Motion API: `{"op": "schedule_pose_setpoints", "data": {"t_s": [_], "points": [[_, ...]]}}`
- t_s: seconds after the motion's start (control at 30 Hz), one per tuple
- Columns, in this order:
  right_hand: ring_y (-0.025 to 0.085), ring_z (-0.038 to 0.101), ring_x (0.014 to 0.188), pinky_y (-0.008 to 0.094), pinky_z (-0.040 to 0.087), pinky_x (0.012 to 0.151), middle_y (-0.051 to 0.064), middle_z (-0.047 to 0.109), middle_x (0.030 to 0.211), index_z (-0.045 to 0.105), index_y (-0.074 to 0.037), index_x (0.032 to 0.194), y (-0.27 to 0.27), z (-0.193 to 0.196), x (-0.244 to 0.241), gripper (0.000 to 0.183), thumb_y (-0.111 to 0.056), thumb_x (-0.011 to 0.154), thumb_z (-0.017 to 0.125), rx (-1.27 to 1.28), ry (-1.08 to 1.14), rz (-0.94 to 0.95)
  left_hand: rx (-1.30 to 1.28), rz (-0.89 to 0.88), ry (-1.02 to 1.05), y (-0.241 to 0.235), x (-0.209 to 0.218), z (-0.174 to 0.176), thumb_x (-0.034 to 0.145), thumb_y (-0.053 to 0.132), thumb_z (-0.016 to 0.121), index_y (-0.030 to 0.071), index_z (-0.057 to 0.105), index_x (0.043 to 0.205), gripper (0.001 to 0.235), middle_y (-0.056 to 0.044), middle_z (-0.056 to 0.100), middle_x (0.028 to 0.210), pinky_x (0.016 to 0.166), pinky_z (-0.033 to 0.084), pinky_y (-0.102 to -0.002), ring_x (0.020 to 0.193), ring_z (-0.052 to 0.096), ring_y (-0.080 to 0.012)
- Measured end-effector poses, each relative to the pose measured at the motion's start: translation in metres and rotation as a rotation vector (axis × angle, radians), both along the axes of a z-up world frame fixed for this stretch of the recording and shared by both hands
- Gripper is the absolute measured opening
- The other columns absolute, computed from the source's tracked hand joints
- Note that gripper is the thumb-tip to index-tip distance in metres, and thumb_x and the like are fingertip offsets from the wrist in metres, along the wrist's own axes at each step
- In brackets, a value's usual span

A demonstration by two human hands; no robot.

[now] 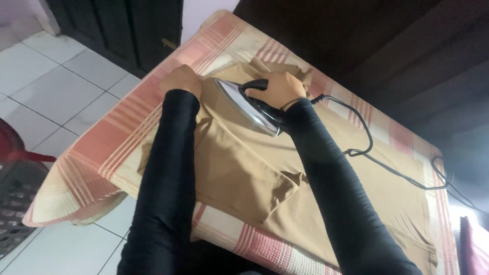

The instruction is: Ironing a brown t-shirt on an ironing board and then folding it into a neat rectangle.

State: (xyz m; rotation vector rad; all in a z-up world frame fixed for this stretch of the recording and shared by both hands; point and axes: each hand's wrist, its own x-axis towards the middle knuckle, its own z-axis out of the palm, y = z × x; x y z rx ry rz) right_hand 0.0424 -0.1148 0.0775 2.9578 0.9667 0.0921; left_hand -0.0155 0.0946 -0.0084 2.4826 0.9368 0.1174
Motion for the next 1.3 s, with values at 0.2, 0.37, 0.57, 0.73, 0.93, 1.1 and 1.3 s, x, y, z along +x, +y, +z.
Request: {"op": "schedule_pose_setpoints", "data": {"t_s": [0.2, 0.37, 0.57, 0.73, 0.93, 1.1, 1.3], "points": [[0.025, 0.063, 0.079, 0.034, 0.048, 0.067, 0.004, 0.066, 0.076, 0.063, -0.019, 0.08, -0.002, 0.032, -0.04, 0.053, -0.071, 0.069, 0.055, -0.013, 0.013, 0.084, -0.036, -0.073, 0.011, 0.005, -0.014, 0.007, 0.087, 0.04, 0.045, 0.003, 0.06, 0.109, 0.046, -0.014, 0.06, 0.112, 0.092, 0.041, -0.041, 0.11, 0.053, -0.0273], [0.026, 0.065, 0.078, 0.034, 0.048, 0.065, 0.006, 0.065, 0.07, 0.063, -0.019, 0.075, -0.055, -0.023, -0.009, 0.054, -0.071, 0.063, 0.059, -0.072, 0.033, 0.167, -0.16, -0.353, 0.203, -0.013, -0.084, 0.081, 0.072, 0.049, 0.059, 0.002, 0.055, 0.118, 0.066, -0.01, 0.05, 0.129, 0.105, 0.03, -0.034, 0.124, 0.041, -0.026], [0.028, 0.064, 0.067, 0.032, 0.045, 0.058, 0.006, 0.061, 0.055, 0.058, -0.02, 0.068, -0.081, -0.005, -0.047, 0.042, -0.06, 0.057, 0.067, -0.063, 0.162, 0.189, -0.068, -0.328, 0.213, -0.002, -0.053, 0.038, 0.08, 0.022, 0.045, -0.002, 0.059, 0.11, 0.041, -0.019, 0.058, 0.116, 0.096, 0.039, -0.042, 0.113, 0.051, -0.0295], [0.024, 0.063, 0.06, 0.028, 0.041, 0.052, 0.002, 0.058, 0.05, 0.057, -0.023, 0.064, -0.072, -0.009, -0.04, 0.044, -0.067, 0.059, 0.064, -0.102, 0.093, 0.214, -0.127, -0.342, 0.219, 0.002, -0.061, 0.042, 0.075, 0.019, 0.053, -0.002, 0.059, 0.109, 0.04, -0.019, 0.059, 0.113, 0.094, 0.04, -0.043, 0.111, 0.052, -0.0311], [0.023, 0.063, 0.065, 0.03, 0.042, 0.055, 0.003, 0.06, 0.057, 0.057, -0.023, 0.069, -0.036, -0.009, -0.036, 0.049, -0.071, 0.062, 0.059, -0.077, 0.043, 0.248, -0.109, -0.352, 0.257, 0.012, -0.048, 0.03, 0.069, 0.023, 0.067, -0.001, 0.066, 0.095, 0.035, -0.015, 0.066, 0.097, 0.09, 0.042, -0.041, 0.103, 0.058, -0.03], [0.027, 0.064, 0.07, 0.035, 0.047, 0.06, 0.007, 0.062, 0.063, 0.061, -0.018, 0.078, -0.005, 0.002, -0.036, 0.053, -0.069, 0.067, 0.057, -0.071, 0.037, 0.202, -0.107, -0.328, 0.234, 0.009, -0.048, 0.03, 0.071, 0.024, 0.063, 0.0, 0.063, 0.099, 0.037, -0.016, 0.064, 0.102, 0.091, 0.041, -0.041, 0.106, 0.056, -0.0299], [0.025, 0.064, 0.076, 0.035, 0.048, 0.065, 0.005, 0.065, 0.068, 0.062, -0.018, 0.077, 0.002, 0.002, -0.029, 0.055, -0.072, 0.066, 0.058, -0.131, 0.062, 0.259, -0.111, -0.29, 0.188, 0.007, -0.047, 0.029, 0.074, 0.025, 0.057, 0.0, 0.058, 0.106, 0.04, -0.016, 0.059, 0.108, 0.094, 0.039, -0.042, 0.109, 0.053, -0.0298]]}}
